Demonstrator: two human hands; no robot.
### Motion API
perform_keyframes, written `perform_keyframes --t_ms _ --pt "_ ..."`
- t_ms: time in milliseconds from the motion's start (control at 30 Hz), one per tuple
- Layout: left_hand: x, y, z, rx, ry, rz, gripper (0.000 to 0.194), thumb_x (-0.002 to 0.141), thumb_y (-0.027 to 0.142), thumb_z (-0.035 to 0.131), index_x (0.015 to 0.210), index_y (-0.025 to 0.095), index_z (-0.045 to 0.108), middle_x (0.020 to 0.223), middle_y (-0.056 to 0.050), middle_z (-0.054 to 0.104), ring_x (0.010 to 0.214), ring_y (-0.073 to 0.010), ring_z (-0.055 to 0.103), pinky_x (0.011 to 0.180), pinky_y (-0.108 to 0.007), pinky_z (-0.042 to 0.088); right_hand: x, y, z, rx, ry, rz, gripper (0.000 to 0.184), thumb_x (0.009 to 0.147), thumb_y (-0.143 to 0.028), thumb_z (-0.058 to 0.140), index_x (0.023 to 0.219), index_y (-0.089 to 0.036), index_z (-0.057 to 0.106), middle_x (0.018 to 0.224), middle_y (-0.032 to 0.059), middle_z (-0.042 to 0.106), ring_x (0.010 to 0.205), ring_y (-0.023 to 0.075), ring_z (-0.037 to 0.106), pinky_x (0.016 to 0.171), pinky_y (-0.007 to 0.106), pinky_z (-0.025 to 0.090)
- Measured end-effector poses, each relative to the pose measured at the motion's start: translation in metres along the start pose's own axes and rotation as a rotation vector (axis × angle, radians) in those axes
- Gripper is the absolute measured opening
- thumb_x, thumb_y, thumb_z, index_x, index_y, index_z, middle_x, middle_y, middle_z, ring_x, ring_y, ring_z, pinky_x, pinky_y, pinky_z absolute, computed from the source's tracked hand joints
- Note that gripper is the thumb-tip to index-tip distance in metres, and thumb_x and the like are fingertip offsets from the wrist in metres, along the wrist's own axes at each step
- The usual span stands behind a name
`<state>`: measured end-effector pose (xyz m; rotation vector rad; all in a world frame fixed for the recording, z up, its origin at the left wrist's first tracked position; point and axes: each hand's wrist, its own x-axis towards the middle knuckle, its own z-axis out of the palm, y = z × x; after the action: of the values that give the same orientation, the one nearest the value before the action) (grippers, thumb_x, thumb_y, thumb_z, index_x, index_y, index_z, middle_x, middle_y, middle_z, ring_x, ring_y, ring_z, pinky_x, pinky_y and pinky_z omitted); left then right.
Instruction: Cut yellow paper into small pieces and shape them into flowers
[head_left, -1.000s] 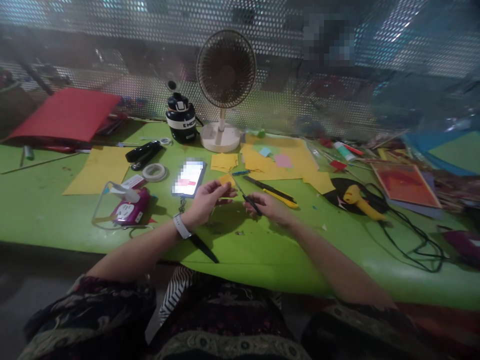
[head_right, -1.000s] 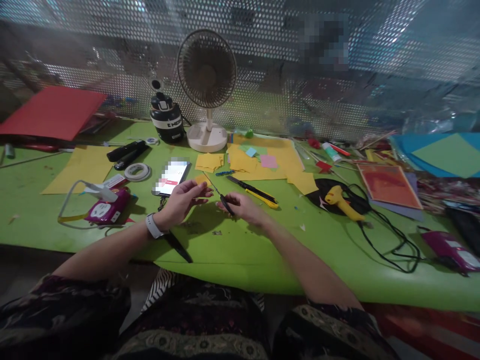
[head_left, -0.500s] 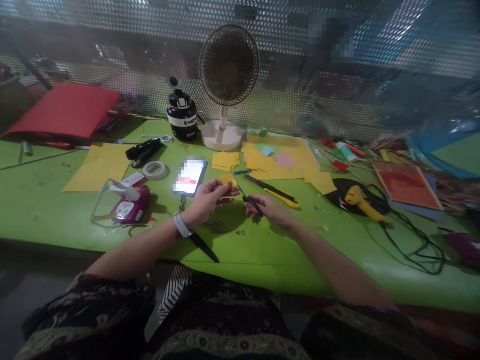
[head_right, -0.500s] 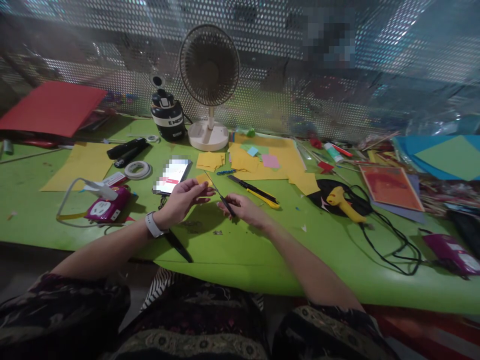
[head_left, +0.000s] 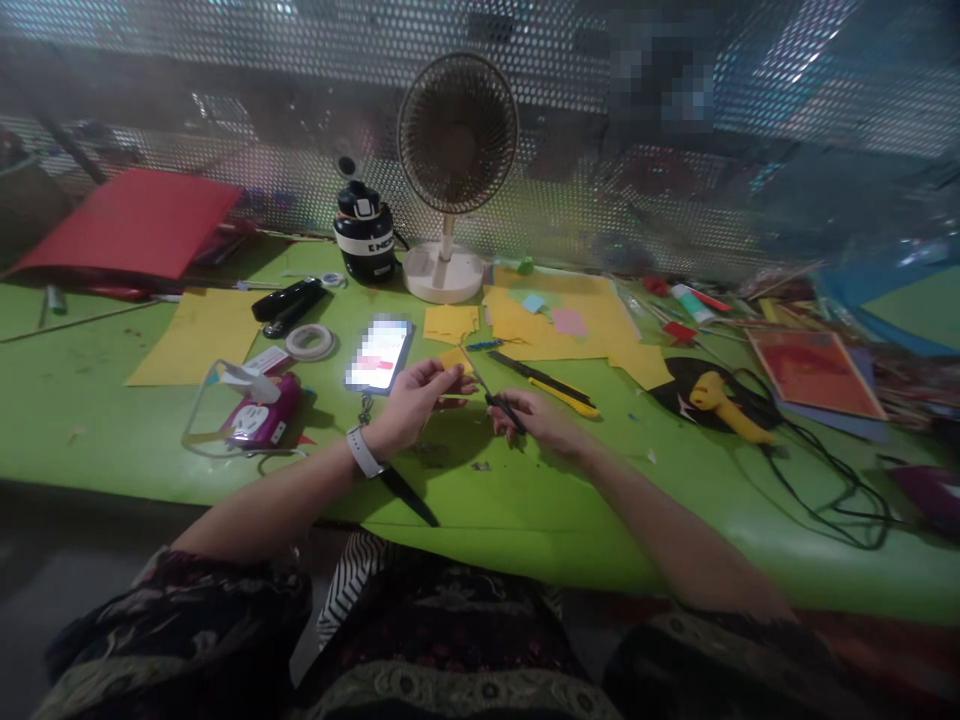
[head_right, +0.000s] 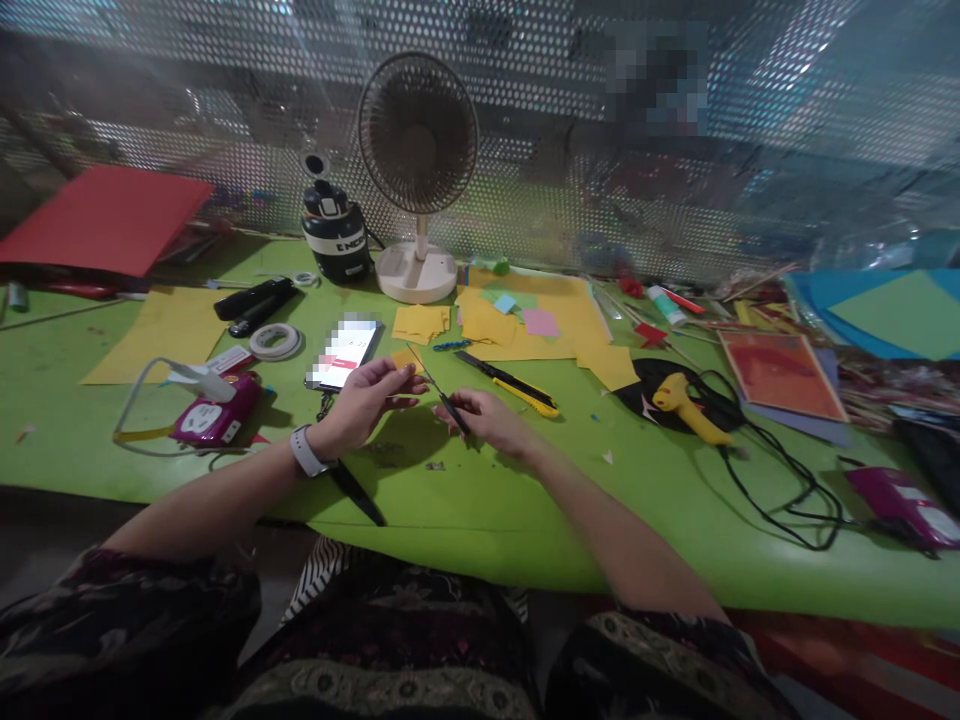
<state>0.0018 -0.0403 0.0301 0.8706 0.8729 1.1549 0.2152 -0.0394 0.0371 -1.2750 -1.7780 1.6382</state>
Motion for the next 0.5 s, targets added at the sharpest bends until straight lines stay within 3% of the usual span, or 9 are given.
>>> perform_keyframes --t_ms 500 --pt "-0.0013 0.0012 0.0016 -0.027 0.021 -0.018 0.025 0.078 0.032 0.077 0.082 0.015 0.061 0.088 -0.007 0.075 0.081 -0.0159 0.072 0.073 -0.029 0.058 -0.0020 -0.0044 0.0027 -0.002 0.046 0.032 0.042 0.077 -0.056 0.071 0.088 -0.016 0.065 0.075 0.0024 0.063 0.064 0.0122 0.055 0.057 0.027 0.040"
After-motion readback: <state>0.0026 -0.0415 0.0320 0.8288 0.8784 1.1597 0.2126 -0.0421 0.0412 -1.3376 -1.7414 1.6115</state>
